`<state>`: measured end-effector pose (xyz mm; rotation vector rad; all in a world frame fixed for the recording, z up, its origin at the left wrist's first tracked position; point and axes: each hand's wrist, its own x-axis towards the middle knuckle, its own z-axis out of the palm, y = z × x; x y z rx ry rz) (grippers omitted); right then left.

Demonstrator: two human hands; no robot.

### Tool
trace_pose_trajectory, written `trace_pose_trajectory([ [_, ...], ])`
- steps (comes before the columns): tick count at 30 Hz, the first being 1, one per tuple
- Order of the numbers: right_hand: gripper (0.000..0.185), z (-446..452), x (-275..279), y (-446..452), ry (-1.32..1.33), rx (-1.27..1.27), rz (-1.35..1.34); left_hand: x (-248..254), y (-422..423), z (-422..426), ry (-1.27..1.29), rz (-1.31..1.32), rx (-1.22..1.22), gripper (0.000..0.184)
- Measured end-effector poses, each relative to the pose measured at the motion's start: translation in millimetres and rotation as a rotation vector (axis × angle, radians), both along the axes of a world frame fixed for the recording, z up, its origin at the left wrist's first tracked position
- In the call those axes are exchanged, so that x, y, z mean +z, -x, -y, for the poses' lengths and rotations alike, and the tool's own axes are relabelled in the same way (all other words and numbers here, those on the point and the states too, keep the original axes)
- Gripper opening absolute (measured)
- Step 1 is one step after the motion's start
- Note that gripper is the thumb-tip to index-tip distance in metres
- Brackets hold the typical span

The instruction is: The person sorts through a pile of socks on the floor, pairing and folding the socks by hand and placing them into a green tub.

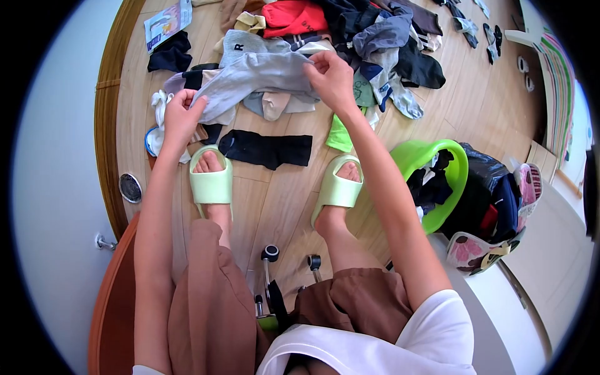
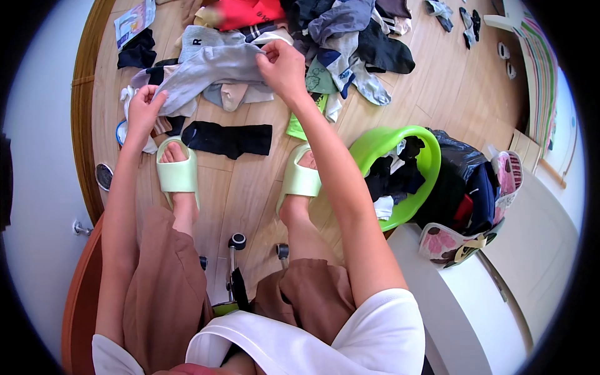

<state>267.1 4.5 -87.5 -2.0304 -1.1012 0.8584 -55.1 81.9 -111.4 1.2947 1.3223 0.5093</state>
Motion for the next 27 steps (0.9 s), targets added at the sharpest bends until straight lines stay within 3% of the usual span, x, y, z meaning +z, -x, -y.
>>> trace_pose_trajectory([
  [1,0.026,0,1,2,-0.001,-0.003,-0.032,1,3,0,0.014,-0.018,-0.005,0.019],
  [4,0.029,5,-25,-3,-0.194,0.155,0.398,-1,12,-3,0.082,-0.050,-0.030,0.014],
  [8,0.038,0,-20,1,-0.069,0.045,0.218,-6,16,-3,0.084,-0.065,-0.028,0.012],
  [14,0.042,-9,-3,-4,0.264,0.206,0.205,10,9,0,0.109,-0.053,-0.103,0.014],
  [17,0.036,-4,4,-13,0.061,0.206,0.168,17,15,-5,-0.100,-0.065,-0.120,0.013],
  [21,0.019,1,14,-13,-0.221,0.093,-0.095,63,3,-4,-0.694,-0.002,-0.082,0.017],
  [24,0.021,5,15,-14,-0.571,0.185,0.092,79,4,-1,-0.910,-0.114,-0.147,0.019],
  [27,0.020,15,-1,-16,-0.458,0.241,0.239,53,17,-2,-0.941,-0.412,-0.315,0.020],
])
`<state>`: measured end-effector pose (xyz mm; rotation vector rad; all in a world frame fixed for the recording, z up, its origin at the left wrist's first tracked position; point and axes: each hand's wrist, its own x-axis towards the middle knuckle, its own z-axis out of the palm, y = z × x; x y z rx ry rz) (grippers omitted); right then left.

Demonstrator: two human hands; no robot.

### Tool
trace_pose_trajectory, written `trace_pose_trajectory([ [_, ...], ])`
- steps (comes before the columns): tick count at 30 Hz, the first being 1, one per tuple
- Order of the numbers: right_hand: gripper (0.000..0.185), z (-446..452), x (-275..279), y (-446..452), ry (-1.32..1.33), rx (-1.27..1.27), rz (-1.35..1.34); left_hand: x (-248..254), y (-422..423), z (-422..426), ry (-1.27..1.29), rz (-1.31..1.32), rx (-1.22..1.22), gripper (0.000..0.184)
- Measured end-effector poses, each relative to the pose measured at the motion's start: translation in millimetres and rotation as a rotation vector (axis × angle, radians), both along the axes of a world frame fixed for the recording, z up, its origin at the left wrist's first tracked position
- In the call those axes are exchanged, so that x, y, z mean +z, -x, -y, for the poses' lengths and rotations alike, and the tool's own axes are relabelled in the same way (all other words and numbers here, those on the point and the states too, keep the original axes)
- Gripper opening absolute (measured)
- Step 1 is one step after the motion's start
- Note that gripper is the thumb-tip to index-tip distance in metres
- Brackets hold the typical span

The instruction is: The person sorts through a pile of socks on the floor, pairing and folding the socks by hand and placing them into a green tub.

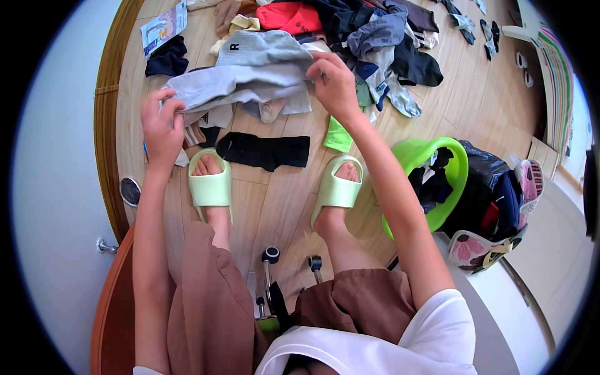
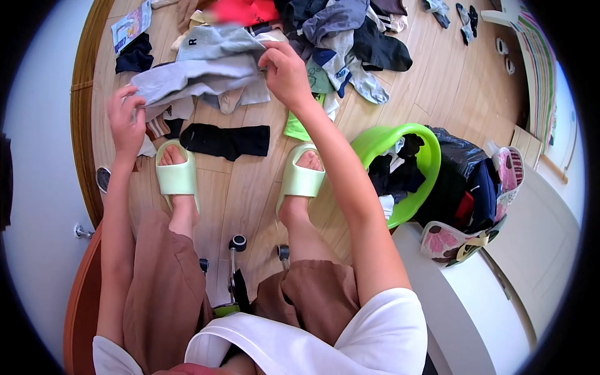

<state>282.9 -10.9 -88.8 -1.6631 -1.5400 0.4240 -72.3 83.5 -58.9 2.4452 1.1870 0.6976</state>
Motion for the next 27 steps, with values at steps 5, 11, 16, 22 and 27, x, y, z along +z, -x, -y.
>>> trace_pose_trajectory([
  [5,0.019,12,-9,5,0.070,-0.125,0.117,-24,9,14,0.037,-0.125,0.019,0.023],
  [11,0.023,15,-3,39,0.170,0.107,0.097,-14,-13,25,0.037,-0.111,-0.059,0.026],
  [16,0.018,11,-23,57,0.230,0.137,0.134,-23,-28,24,0.084,-0.113,-0.110,0.023],
  [22,0.014,15,-32,56,0.156,0.170,0.183,-29,-19,26,0.105,-0.087,-0.119,0.016],
  [27,0.022,14,-24,58,0.373,-0.207,-0.121,-31,-16,27,0.111,-0.087,-0.122,0.014],
])
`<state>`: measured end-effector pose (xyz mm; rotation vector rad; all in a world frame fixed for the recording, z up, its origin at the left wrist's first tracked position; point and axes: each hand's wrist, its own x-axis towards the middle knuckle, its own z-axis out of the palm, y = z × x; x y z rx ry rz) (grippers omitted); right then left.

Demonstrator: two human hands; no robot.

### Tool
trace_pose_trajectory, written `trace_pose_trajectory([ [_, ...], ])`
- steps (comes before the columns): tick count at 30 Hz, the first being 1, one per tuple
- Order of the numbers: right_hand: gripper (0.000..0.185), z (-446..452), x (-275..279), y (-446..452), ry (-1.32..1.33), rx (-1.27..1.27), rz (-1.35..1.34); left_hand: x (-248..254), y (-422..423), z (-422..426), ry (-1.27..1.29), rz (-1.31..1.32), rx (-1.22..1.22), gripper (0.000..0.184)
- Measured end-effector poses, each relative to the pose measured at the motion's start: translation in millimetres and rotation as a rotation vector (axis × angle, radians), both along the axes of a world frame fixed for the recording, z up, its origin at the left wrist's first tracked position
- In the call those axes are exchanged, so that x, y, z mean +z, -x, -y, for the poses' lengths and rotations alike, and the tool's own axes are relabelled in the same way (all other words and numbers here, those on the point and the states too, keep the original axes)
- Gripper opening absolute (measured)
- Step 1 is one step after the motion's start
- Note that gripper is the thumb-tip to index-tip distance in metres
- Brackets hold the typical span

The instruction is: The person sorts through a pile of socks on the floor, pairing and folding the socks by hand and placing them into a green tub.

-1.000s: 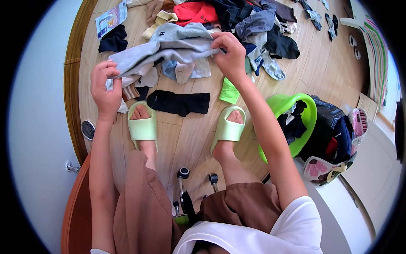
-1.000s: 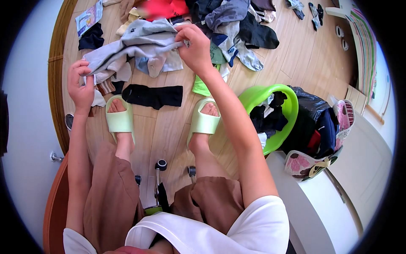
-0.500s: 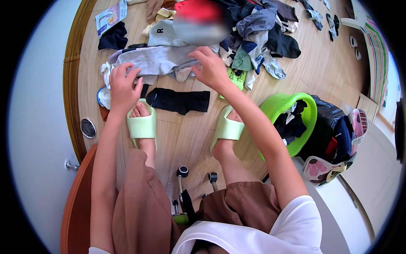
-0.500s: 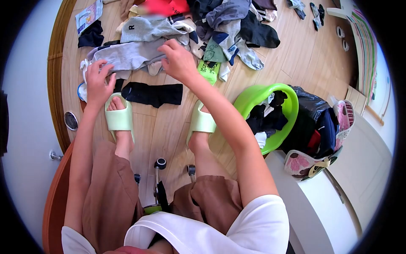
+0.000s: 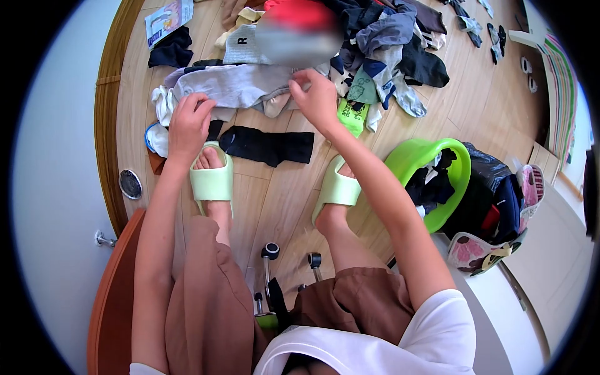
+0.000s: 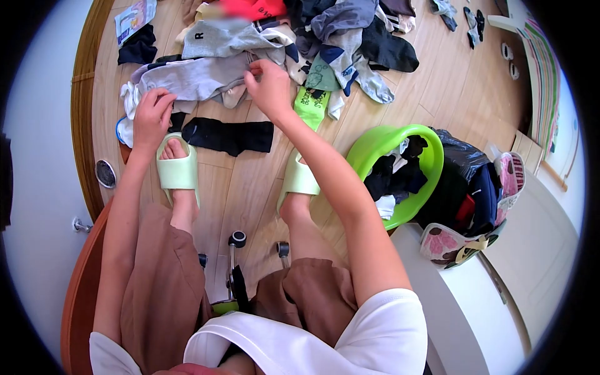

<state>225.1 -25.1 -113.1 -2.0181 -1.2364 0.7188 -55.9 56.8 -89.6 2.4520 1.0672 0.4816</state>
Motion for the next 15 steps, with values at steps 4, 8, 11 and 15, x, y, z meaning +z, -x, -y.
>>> trace_pose_trajectory([
  [4,0.035,-9,5,1,0.221,-0.137,-0.029,-1,0,1,0.018,-0.007,0.013,0.013],
  [8,0.035,-16,0,3,0.299,-0.203,-0.055,-5,1,1,0.016,-0.027,0.027,0.012],
  [11,0.031,-15,-6,2,0.287,-0.193,-0.124,-5,1,0,0.002,-0.027,0.029,0.012],
  [15,0.027,-10,9,-2,0.255,-0.166,-0.146,-2,2,-1,0.002,-0.024,0.036,0.012],
])
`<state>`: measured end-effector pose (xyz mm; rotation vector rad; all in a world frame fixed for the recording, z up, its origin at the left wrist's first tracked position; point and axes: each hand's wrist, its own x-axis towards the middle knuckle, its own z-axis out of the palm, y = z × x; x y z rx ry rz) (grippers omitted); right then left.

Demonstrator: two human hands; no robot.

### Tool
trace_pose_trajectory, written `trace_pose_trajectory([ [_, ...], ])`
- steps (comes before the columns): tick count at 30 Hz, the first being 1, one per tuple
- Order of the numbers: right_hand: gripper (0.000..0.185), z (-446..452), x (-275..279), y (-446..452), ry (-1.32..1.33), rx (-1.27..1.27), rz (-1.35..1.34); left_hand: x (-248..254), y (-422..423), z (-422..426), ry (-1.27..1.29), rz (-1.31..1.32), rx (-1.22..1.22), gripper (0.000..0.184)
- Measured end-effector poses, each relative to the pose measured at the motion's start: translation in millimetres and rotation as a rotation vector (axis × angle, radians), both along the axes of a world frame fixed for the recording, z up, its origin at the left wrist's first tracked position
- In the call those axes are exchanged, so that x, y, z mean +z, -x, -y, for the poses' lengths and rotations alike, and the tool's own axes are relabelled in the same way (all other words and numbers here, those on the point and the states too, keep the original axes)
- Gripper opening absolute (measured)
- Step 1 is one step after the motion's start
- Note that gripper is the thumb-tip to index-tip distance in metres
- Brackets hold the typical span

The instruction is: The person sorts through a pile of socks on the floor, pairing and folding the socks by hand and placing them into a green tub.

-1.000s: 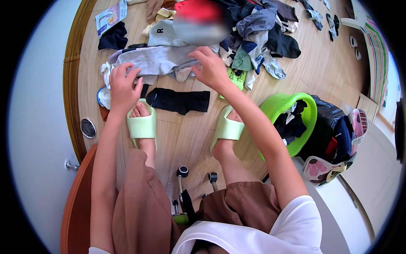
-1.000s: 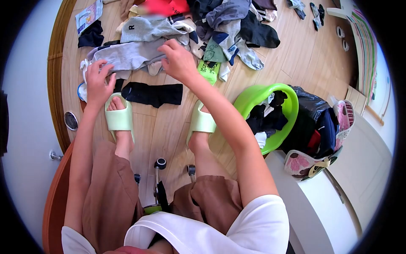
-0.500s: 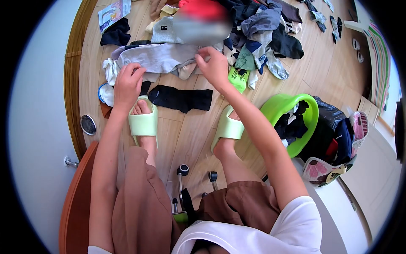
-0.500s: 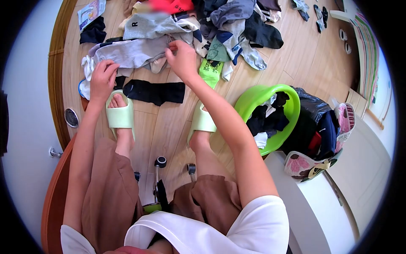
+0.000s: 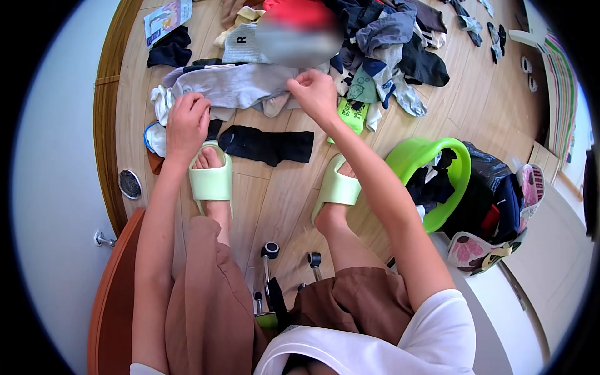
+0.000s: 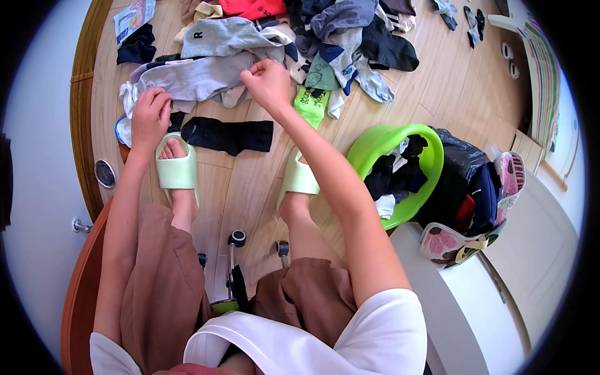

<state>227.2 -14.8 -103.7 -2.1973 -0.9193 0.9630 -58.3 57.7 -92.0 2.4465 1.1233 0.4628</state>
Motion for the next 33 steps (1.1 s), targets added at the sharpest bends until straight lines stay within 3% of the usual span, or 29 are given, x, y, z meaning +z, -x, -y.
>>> trace_pose_trajectory([
  [5,0.025,10,2,-5,0.006,0.036,0.048,4,2,-2,0.002,0.052,0.027,0.011],
  [8,0.027,11,-17,-6,0.023,0.046,0.069,-1,3,-4,0.071,0.157,0.139,0.014],
  [11,0.030,10,-24,-3,0.056,0.055,0.106,-1,0,-9,0.074,0.202,0.420,0.022],
  [12,0.031,10,-25,-3,0.066,0.064,0.124,-8,6,-15,0.070,0.172,0.447,0.031],
  [15,0.032,8,-18,0,0.077,0.064,0.159,-34,14,-29,0.368,0.431,0.547,0.037],
  [18,0.032,5,-12,4,0.043,0.020,0.178,-40,18,-38,0.511,0.379,0.596,0.040],
  [21,0.031,6,-11,5,0.021,-0.004,0.146,-29,19,-41,0.719,0.352,0.534,0.032],
  [26,0.025,11,-12,5,0.067,0.069,0.258,-3,20,-44,0.825,0.196,0.503,0.020],
  [29,0.027,12,-2,15,-0.062,0.089,0.366,2,24,-40,0.952,0.276,0.504,0.023],
  [30,0.033,12,13,21,-0.103,0.138,0.230,16,15,-34,1.037,0.360,0.529,0.025],
  [33,0.038,8,29,45,-0.554,0.500,0.276,34,11,-31,1.248,0.461,0.565,0.038],
])
